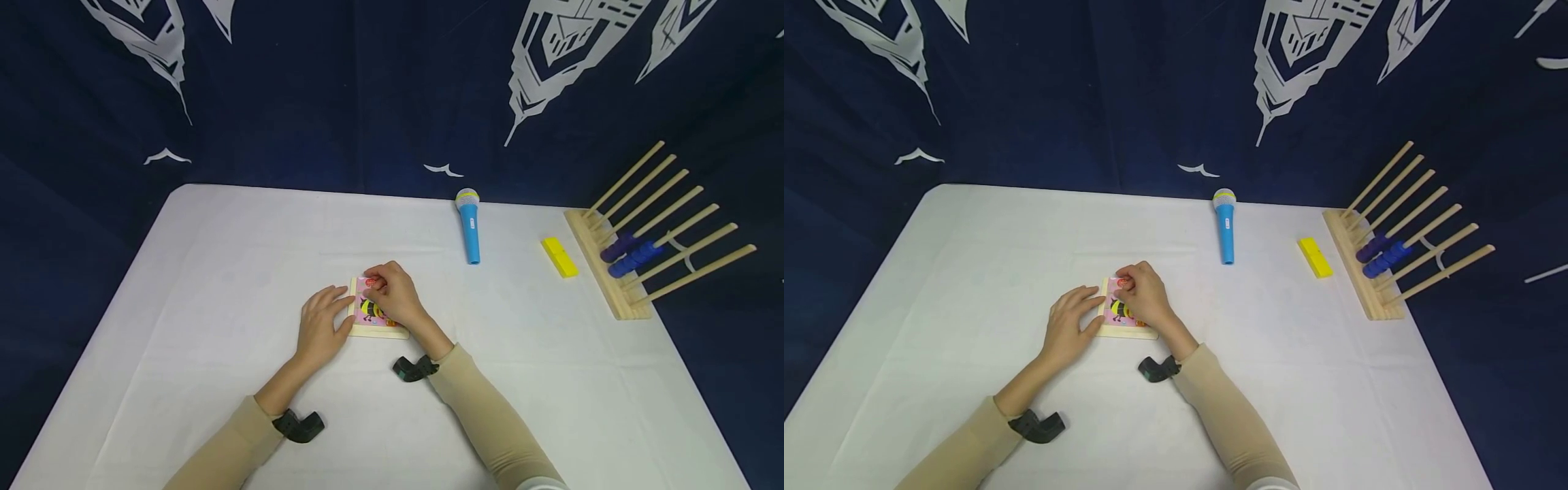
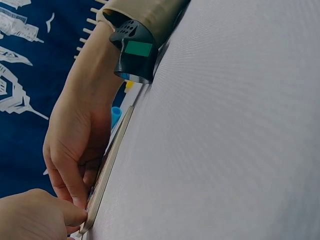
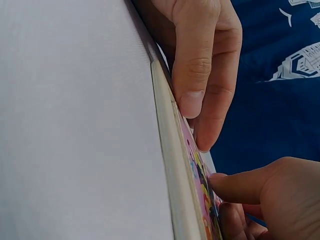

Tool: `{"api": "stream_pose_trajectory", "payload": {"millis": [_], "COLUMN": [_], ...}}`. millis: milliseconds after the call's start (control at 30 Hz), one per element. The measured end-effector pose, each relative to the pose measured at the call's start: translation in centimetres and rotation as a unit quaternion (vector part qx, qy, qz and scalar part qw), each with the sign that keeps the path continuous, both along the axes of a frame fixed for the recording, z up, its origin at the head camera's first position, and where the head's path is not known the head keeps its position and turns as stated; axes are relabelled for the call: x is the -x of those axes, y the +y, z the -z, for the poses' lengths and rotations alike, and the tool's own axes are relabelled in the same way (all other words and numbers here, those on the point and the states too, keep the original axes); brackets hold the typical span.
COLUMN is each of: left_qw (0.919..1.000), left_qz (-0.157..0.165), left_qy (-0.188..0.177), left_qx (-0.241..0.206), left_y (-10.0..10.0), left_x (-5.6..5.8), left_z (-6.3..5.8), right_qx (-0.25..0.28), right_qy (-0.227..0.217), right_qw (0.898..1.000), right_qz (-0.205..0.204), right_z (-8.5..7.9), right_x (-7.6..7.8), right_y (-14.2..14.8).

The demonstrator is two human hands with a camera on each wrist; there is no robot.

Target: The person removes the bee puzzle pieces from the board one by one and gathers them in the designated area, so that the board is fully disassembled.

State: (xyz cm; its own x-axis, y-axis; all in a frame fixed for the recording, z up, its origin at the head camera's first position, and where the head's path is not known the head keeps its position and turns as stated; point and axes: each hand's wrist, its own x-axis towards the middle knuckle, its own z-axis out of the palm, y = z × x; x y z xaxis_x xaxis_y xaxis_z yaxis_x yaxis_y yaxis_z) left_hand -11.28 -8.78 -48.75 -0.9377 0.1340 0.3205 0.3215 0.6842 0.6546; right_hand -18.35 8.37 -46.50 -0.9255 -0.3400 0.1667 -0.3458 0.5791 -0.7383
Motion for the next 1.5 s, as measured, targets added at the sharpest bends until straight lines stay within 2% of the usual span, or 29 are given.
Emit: {"api": "stream_pose_trajectory", "payload": {"millis": [400, 867, 1033, 1167, 1367, 1500], "left_qw": [1.0, 1.0, 1.0, 1.0, 1.0, 1.0], "left_qz": [-0.001, 0.001, 0.001, -0.001, -0.001, 0.0], "left_qy": [-0.002, 0.0, 0.001, 0.0, 0.0, -0.004], "left_qx": [0.002, -0.001, -0.001, 0.001, -0.003, -0.005], "left_y": [0.0, 0.0, 0.0, -0.1, 0.1, 0.2], "left_x": [0.1, 0.0, 0.0, 0.1, 0.1, 0.0], "left_z": [0.0, 0.1, 0.0, 0.0, 0.0, -0.1], "right_qx": [-0.044, -0.024, 0.006, 0.045, 0.111, 0.138], "right_qy": [0.003, 0.025, 0.025, 0.001, -0.031, -0.073], "right_qw": [0.999, 0.999, 1.0, 0.999, 0.993, 0.987], "right_qz": [0.008, -0.001, -0.012, -0.011, 0.005, 0.041], "right_z": [-0.3, 0.0, 0.1, -0.3, -2.5, -3.8], "right_x": [-0.1, -0.1, 0.0, -0.1, -0.1, 0.3], "right_y": [-0.3, -0.2, -0.2, -0.3, 0.6, 2.7]}}
